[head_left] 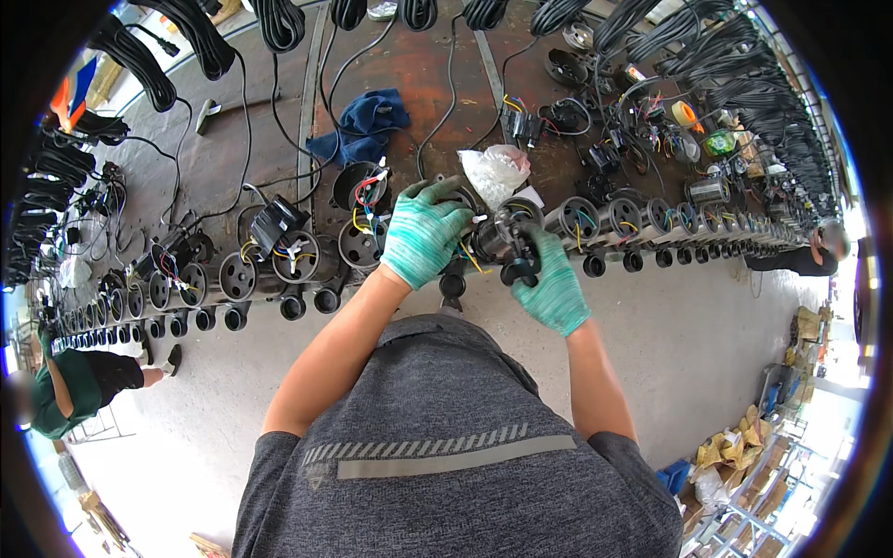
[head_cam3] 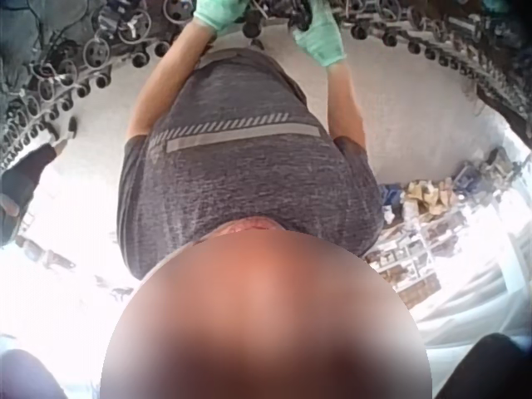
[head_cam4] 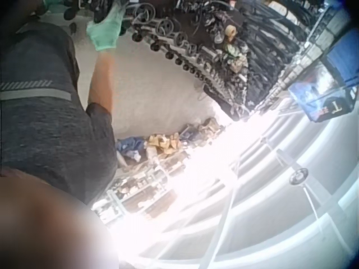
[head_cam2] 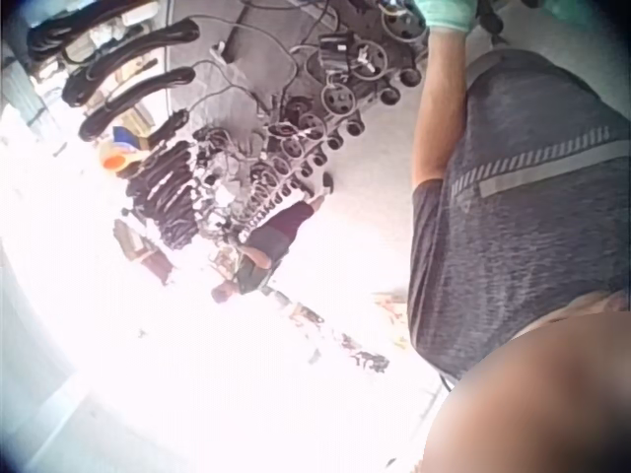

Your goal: The person assembles small cylindrical electronic components at a workbench. They insert wires into the components, use pliers to secure connections, and place the finished units into a row of holders. The process is repeated for multiple units throughout the clip.

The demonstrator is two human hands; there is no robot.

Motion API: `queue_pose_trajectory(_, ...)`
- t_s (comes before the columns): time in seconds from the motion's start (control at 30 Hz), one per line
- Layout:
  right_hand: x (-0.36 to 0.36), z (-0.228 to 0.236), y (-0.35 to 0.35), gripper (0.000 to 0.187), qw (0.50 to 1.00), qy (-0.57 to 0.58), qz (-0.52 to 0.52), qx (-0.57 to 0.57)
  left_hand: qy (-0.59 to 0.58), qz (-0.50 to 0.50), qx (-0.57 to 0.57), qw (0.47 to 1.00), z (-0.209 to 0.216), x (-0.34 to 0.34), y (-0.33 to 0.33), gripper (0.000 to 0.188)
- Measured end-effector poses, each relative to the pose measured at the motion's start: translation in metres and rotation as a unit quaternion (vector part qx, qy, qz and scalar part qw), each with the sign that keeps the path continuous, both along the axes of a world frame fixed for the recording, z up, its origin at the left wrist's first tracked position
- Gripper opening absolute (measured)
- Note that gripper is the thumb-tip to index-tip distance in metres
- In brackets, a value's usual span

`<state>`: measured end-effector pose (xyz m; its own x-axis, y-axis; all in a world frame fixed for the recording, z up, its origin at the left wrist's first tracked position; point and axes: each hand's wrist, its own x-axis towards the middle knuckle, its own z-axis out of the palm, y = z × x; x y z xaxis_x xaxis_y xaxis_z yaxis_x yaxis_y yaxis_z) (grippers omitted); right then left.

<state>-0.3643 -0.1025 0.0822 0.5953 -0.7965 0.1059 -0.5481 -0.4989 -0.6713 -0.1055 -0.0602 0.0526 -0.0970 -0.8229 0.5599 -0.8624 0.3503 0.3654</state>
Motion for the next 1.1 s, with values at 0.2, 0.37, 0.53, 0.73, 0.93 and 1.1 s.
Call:
queue_pose_trajectory(0.2,0.016,-0.007,0.003,0.074,0.998,0.002,0.016,0.057,-0.005,0.002,0.009,1.000,0.001,0.001,0.002,0.024)
queue_pose_trajectory(0.37,0.019,-0.005,0.000,0.074,0.998,0.036,0.027,0.031,-0.018,0.001,0.017,1.000,0.004,0.002,0.003,0.028)
queue_pose_trajectory(0.53,0.027,-0.004,-0.002,0.071,0.996,0.080,0.025,0.001,-0.001,-0.004,0.007,1.000,0.001,0.003,0.002,0.027)
queue_pose_trajectory(0.73,0.040,-0.002,0.004,0.064,0.992,0.088,0.019,0.091,0.002,-0.005,0.018,1.000,0.000,0.004,0.001,0.020)
queue_pose_trajectory(0.93,0.039,-0.021,0.006,0.088,0.991,0.089,0.028,0.093,-0.014,-0.012,0.016,1.000,-0.002,0.006,0.001,0.019)
queue_pose_trajectory(1.1,0.028,0.018,-0.005,0.091,0.973,-0.065,0.083,0.208,0.014,-0.002,0.022,1.000,0.009,0.001,0.000,0.026)
